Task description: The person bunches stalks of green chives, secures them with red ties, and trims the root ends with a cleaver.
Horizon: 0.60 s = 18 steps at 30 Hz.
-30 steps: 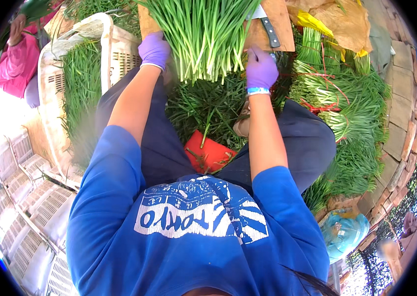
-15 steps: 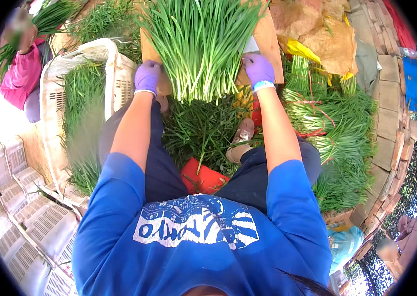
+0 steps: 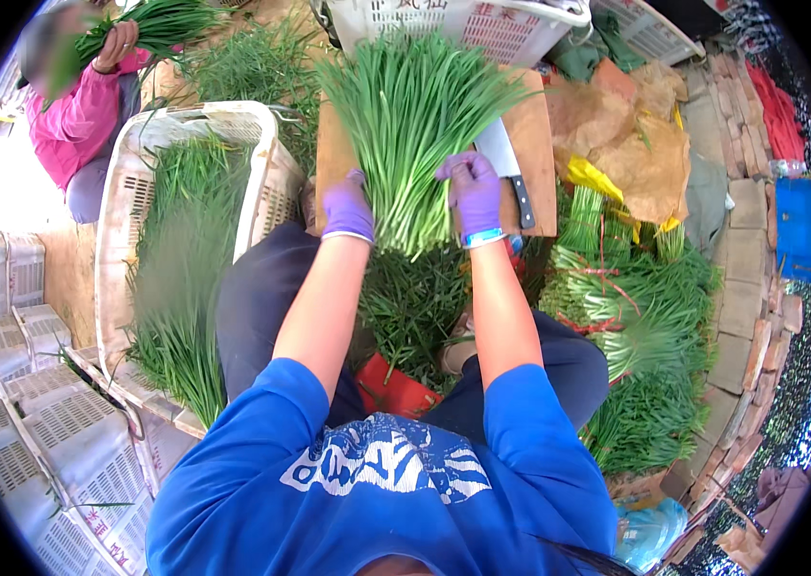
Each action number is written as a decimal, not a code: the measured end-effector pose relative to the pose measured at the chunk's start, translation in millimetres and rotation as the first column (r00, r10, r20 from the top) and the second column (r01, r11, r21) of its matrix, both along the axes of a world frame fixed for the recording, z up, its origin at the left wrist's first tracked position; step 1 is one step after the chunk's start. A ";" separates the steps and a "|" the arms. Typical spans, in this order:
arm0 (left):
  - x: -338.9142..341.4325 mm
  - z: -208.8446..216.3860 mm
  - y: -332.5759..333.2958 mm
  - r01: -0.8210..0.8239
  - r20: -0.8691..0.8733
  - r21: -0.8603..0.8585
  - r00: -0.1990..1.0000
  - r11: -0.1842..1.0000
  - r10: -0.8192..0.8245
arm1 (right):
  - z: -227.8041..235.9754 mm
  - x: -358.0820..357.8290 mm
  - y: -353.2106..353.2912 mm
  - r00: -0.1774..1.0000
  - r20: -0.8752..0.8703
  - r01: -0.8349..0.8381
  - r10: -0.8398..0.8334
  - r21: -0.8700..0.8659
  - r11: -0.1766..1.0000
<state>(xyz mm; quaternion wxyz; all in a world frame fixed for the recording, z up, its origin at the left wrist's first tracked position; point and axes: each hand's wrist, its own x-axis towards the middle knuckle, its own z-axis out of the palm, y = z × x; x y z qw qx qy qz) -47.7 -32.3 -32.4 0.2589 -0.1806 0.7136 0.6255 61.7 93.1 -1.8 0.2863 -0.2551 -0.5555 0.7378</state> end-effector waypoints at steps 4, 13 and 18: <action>22.5 3.1 13.4 0.046 -0.307 -0.122 0.948 0.991 -0.082 | 32.9 -23.0 -14.9 0.791 0.549 -0.597 0.268 0.600 0.533; 39.7 -8.9 12.3 -0.007 -0.686 -0.300 0.696 0.954 -0.211 | 22.2 -67.2 -22.1 0.596 0.768 -0.748 0.235 0.425 0.509; 11.0 -17.8 -8.1 0.226 -0.430 -0.080 0.871 0.971 -0.239 | 9.9 -69.0 -9.0 0.561 0.651 -0.806 0.512 0.288 0.517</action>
